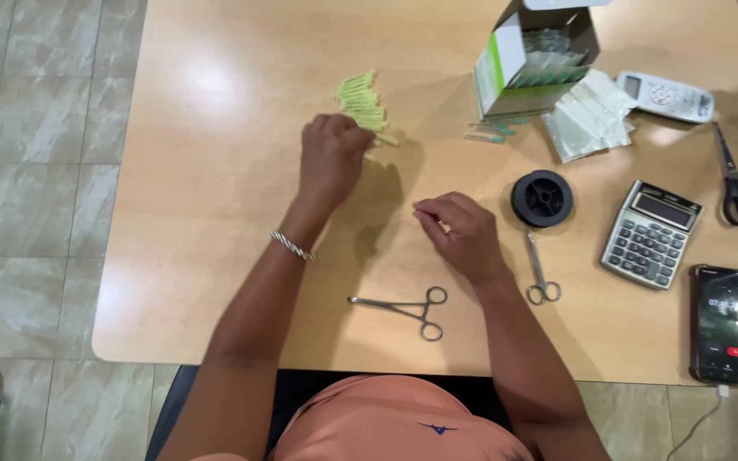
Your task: The person assembles small medical components by threading a green filament through a clear plastic tube and a green cap. They use hemostats to pull the filament through the tube and then tie a knot to secure it. The process is repeated for multiple units.
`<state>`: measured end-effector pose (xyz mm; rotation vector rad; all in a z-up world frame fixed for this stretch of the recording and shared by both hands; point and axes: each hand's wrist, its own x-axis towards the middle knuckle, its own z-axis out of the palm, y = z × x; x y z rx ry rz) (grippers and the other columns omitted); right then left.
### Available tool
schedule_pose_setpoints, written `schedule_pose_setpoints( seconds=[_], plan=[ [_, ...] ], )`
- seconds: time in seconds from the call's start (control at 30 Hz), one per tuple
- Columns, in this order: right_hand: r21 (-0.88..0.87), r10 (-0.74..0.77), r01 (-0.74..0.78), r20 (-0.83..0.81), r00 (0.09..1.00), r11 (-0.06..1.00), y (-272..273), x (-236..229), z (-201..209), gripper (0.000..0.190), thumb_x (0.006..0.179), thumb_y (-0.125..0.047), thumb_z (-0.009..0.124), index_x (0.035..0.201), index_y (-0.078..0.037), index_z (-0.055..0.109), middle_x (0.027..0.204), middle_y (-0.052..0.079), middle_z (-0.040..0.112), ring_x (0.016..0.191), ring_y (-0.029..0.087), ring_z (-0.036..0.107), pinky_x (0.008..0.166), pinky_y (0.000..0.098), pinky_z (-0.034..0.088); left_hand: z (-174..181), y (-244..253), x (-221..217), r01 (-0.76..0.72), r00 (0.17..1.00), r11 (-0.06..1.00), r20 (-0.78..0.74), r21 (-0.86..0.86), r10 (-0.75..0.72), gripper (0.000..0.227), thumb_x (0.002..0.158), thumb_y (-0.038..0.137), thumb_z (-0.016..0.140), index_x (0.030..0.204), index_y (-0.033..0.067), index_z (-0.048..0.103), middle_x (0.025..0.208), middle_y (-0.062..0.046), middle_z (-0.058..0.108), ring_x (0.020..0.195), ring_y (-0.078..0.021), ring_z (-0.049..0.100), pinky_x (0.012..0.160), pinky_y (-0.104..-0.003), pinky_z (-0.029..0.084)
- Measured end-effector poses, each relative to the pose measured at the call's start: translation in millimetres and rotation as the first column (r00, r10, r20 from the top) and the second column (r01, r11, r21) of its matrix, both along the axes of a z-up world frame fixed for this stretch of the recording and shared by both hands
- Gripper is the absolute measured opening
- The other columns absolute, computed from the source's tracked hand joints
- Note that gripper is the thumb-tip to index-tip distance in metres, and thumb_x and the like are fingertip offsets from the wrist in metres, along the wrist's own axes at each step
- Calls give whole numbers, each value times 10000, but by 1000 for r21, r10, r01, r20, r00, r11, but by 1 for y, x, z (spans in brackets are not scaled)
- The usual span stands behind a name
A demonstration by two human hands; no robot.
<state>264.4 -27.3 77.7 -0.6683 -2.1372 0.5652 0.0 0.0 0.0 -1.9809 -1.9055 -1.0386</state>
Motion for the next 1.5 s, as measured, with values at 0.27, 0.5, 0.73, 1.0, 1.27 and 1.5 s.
schedule_pose_setpoints(
  seconds=[0.27,0.5,0.73,1.0,1.27,1.5],
  plan=[
    [32,-45,44,21,999,999,9,7,1,42,915,-69,770,956,-78,763,797,72,712,686,234,707,610,347,600,-4,19,-10,86,985,988,-141,-125,-103,84,853,342,802,930,309,809,936,16,647,998,-241,589,863,-395,447],
    [41,-86,87,-31,996,995,15,7,-4,31,918,-108,784,938,-99,762,769,32,690,650,198,684,585,312,592,29,33,29,289,949,955,-116,-61,-294,180,909,311,789,1047,196,788,929,-52,631,906,-302,588,775,-424,451],
    [48,-197,208,-169,966,977,20,13,-1,50,930,-149,777,946,-102,772,762,48,683,655,234,681,581,341,589,-5,93,114,481,849,873,-204,-81,-487,234,796,277,823,997,175,757,951,-39,689,943,-267,620,812,-407,483],
    [60,-261,281,-227,938,958,21,18,-5,87,976,-219,721,950,-138,741,786,48,676,706,250,695,628,354,578,-31,102,106,423,826,905,-389,-53,-409,107,900,189,716,999,160,747,849,-68,672,811,-302,662,747,-405,495],
    [-355,-399,314,-198,895,881,33,22,-36,278,1021,-278,671,1252,-133,612,813,43,678,719,200,692,618,323,575,14,34,89,456,890,888,8,-55,-457,180,871,87,748,1046,101,791,882,-90,682,840,-328,663,782,-406,532],
    [-477,-293,188,-156,943,859,20,11,-33,124,1058,-272,599,1076,-151,622,752,24,676,640,173,642,591,294,552,53,-45,98,387,889,922,277,-24,-365,199,826,-15,755,746,65,591,916,-59,742,795,-305,647,725,-392,512]
  ],
)
